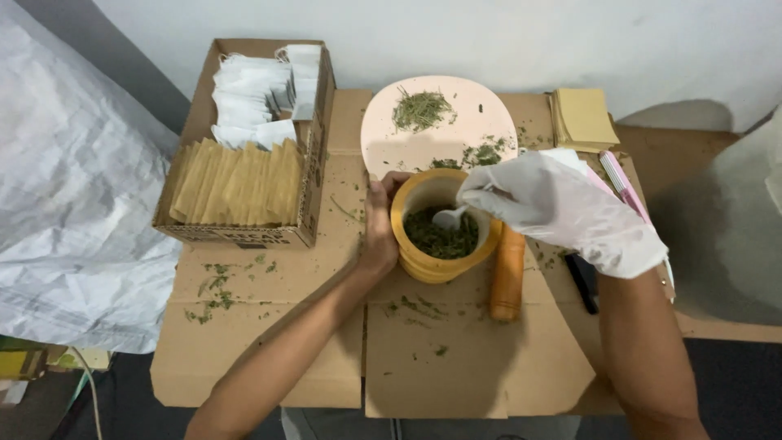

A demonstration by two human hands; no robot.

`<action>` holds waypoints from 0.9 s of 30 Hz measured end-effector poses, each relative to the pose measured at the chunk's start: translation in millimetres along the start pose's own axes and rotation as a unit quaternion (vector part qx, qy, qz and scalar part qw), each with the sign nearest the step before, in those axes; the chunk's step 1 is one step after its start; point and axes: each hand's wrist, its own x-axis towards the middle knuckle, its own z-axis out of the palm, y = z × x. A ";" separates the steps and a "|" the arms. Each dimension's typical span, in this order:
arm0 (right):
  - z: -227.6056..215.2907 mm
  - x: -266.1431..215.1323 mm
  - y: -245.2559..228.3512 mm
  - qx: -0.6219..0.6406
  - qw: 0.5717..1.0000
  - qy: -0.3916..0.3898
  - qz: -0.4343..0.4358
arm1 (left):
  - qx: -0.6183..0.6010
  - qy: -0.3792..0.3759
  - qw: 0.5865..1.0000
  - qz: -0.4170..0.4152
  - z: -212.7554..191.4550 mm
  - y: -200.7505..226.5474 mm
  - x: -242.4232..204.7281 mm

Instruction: A person wearing gloves uses a spoon to transfer dried tea leaves from a plate into a wooden mortar and then stirs them.

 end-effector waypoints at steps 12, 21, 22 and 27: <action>38.6 50.9 48.2 0.223 0.972 0.037 -0.067 | 0.025 -0.007 1.000 0.012 -9.8 -1.1 0.1; 58.1 27.2 44.6 0.285 0.934 0.191 -0.098 | 0.015 0.013 1.000 -0.018 -18.2 -8.7 -4.0; 60.7 31.4 49.1 0.285 0.934 0.189 -0.101 | 0.016 0.015 1.000 -0.016 -16.2 -7.1 -3.0; 73.5 34.6 57.1 0.303 0.918 0.229 -0.118 | 0.031 0.014 0.999 -0.017 -6.1 2.9 -2.6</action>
